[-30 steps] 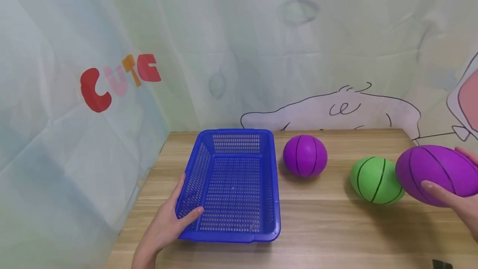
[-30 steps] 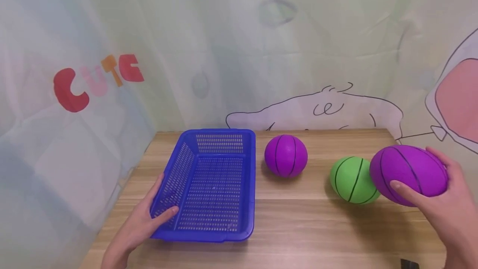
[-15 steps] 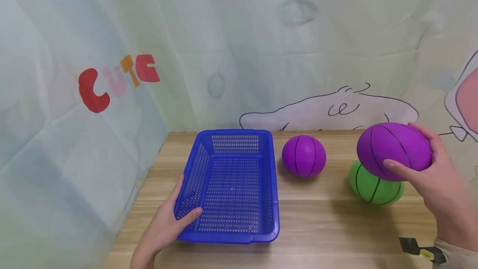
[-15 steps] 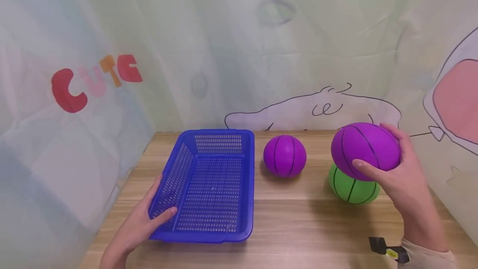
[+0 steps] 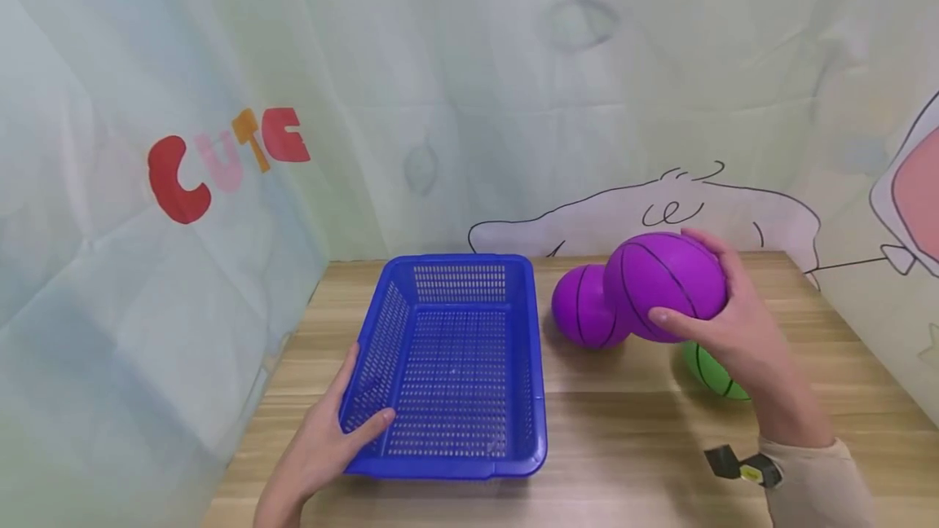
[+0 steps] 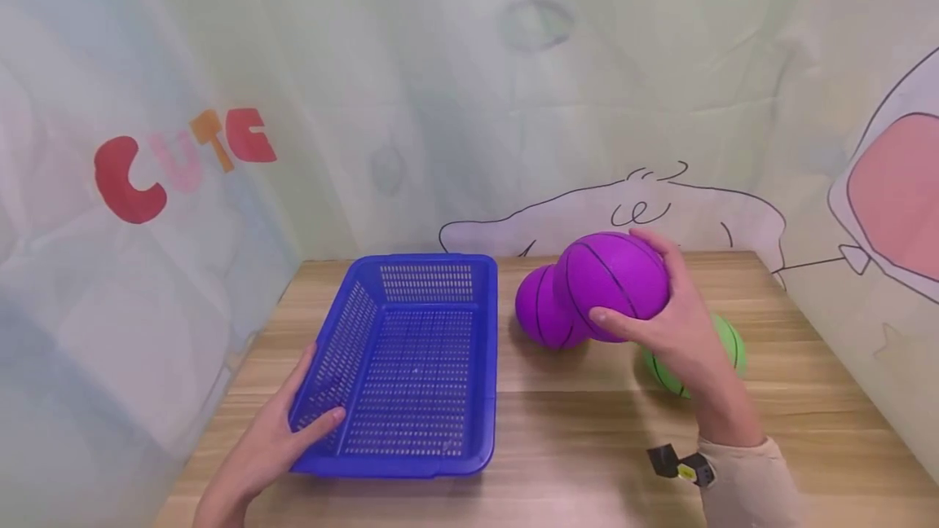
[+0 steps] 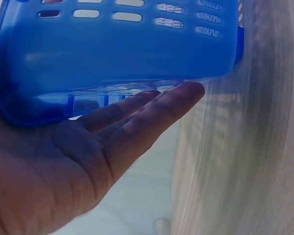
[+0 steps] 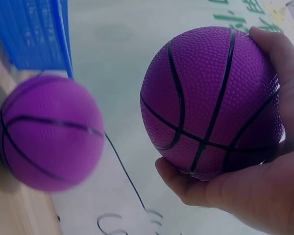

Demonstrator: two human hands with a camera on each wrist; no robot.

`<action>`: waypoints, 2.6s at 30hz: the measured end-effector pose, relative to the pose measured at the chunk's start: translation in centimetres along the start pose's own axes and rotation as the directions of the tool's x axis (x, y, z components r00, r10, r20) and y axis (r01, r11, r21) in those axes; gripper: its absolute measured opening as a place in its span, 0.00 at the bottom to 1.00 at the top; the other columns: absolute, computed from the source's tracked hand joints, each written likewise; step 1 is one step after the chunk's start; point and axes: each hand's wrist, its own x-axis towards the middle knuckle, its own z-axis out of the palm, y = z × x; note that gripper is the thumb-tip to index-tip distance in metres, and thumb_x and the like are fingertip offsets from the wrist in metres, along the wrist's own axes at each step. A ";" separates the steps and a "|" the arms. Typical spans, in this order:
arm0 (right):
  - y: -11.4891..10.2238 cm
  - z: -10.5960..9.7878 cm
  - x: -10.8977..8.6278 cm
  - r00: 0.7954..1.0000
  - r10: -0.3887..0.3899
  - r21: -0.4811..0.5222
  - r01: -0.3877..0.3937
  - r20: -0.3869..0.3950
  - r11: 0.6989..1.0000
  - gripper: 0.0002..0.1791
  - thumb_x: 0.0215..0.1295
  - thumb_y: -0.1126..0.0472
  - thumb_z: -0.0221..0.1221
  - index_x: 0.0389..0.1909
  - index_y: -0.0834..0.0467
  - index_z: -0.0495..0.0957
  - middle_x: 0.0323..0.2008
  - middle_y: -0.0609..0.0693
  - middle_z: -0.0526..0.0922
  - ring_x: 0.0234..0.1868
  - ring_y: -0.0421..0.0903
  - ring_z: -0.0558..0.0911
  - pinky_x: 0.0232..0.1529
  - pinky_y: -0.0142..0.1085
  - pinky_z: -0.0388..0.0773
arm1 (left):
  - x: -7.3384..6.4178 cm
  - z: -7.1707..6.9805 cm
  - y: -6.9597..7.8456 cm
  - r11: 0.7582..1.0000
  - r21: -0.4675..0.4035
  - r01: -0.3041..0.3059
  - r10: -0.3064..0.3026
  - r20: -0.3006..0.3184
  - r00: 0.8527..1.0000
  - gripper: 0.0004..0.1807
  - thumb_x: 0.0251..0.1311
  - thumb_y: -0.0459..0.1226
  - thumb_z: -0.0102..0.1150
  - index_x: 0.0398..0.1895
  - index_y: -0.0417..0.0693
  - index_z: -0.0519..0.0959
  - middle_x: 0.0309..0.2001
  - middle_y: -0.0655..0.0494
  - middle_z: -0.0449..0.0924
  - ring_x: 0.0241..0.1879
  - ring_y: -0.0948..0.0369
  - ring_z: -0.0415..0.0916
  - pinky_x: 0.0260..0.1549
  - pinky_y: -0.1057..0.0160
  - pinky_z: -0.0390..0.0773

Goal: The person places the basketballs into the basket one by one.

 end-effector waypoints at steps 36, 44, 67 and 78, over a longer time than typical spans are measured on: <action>-2.2 12.2 1.5 0.952 -0.177 0.215 0.124 0.251 0.969 0.58 0.43 0.55 0.84 0.75 0.32 0.62 0.68 0.45 0.69 0.59 0.58 0.81 0.53 0.51 0.85 | -0.2 0.1 0.1 1.000 -0.010 -0.017 0.017 -0.016 1.000 0.57 0.66 0.58 0.65 0.85 0.69 0.34 0.84 0.45 0.42 0.79 0.36 0.50 0.71 0.29 0.55; -2.4 13.8 1.1 0.942 -0.174 0.220 0.112 0.289 0.969 0.58 0.43 0.52 0.84 0.75 0.32 0.62 0.69 0.44 0.69 0.59 0.58 0.81 0.51 0.49 0.86 | -0.1 0.0 0.3 1.000 -0.004 0.005 -0.005 -0.010 1.000 0.57 0.66 0.60 0.64 0.85 0.70 0.34 0.84 0.46 0.41 0.79 0.36 0.49 0.72 0.29 0.54; -0.5 18.0 -0.5 0.832 -0.263 0.166 0.208 0.488 0.964 0.63 0.40 0.42 0.84 0.77 0.30 0.59 0.64 0.38 0.76 0.57 0.44 0.83 0.51 0.40 0.85 | -0.2 0.2 0.1 1.000 -0.029 -0.002 0.001 -0.019 1.000 0.56 0.67 0.58 0.64 0.85 0.71 0.36 0.84 0.44 0.43 0.74 0.34 0.59 0.69 0.29 0.60; -0.3 18.8 -1.2 0.865 -0.218 -0.117 0.299 0.452 0.947 0.70 0.30 0.29 0.81 0.78 0.46 0.61 0.62 0.41 0.74 0.57 0.41 0.79 0.53 0.39 0.83 | -0.1 0.2 0.1 0.999 -0.042 -0.009 0.008 -0.012 1.000 0.56 0.66 0.58 0.65 0.85 0.72 0.36 0.84 0.45 0.42 0.76 0.35 0.57 0.69 0.29 0.59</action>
